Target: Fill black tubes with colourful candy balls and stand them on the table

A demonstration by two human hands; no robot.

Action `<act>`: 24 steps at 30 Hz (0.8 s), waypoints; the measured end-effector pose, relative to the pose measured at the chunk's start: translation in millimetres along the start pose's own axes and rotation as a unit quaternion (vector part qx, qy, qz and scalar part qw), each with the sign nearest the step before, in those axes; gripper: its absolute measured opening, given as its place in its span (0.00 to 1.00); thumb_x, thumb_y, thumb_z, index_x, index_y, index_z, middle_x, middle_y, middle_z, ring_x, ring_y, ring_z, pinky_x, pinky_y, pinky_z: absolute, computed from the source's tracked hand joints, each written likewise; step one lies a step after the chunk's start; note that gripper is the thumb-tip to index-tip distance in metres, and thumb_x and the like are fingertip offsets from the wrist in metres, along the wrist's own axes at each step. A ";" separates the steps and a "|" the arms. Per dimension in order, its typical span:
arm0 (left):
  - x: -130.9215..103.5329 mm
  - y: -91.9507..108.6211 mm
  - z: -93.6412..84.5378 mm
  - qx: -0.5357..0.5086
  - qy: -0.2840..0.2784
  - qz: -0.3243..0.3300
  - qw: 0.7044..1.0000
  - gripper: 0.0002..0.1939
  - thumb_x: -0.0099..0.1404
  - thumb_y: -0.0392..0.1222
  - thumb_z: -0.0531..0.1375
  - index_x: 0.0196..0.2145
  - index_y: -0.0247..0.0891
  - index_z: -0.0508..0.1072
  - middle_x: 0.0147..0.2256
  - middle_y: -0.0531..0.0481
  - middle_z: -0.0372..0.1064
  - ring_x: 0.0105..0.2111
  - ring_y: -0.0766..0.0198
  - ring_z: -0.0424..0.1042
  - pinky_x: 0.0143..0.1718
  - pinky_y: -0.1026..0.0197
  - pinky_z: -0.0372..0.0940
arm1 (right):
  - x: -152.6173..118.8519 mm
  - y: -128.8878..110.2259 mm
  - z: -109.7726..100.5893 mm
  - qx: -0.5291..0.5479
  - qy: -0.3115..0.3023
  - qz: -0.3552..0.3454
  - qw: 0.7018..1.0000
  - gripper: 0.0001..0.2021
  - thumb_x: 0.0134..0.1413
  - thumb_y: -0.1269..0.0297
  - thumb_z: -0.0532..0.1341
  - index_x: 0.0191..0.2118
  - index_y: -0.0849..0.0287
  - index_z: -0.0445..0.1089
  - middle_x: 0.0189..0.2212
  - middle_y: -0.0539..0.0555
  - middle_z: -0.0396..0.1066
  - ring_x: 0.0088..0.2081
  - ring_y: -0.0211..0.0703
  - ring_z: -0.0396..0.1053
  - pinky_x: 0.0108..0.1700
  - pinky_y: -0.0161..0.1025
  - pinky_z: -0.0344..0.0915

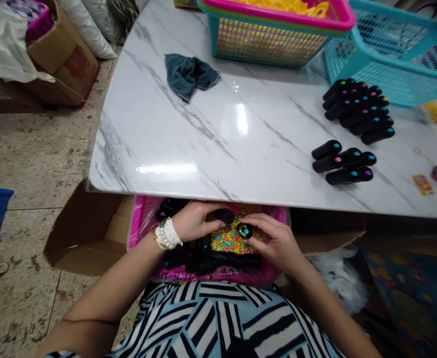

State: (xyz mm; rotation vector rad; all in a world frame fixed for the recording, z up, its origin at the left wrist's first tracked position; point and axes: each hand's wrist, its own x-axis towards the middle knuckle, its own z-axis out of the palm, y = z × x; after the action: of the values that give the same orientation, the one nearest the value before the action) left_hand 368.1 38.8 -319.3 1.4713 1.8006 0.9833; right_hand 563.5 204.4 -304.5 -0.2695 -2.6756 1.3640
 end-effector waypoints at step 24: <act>15.3 4.3 15.2 0.054 0.008 -0.044 0.998 0.18 0.62 0.46 0.60 0.49 0.44 0.74 0.48 0.48 0.75 0.48 0.54 0.74 0.54 0.48 0.67 | -14.6 70.0 -156.9 -0.103 0.458 0.227 0.853 0.28 0.48 0.57 0.66 0.56 0.58 0.69 0.35 0.52 0.76 0.29 0.37 0.70 0.40 0.39 0.69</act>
State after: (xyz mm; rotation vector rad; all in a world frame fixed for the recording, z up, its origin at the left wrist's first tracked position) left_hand 379.8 56.8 -323.9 1.4391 1.9399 0.8677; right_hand 615.0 365.3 -269.9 -1.2723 -1.9525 0.6929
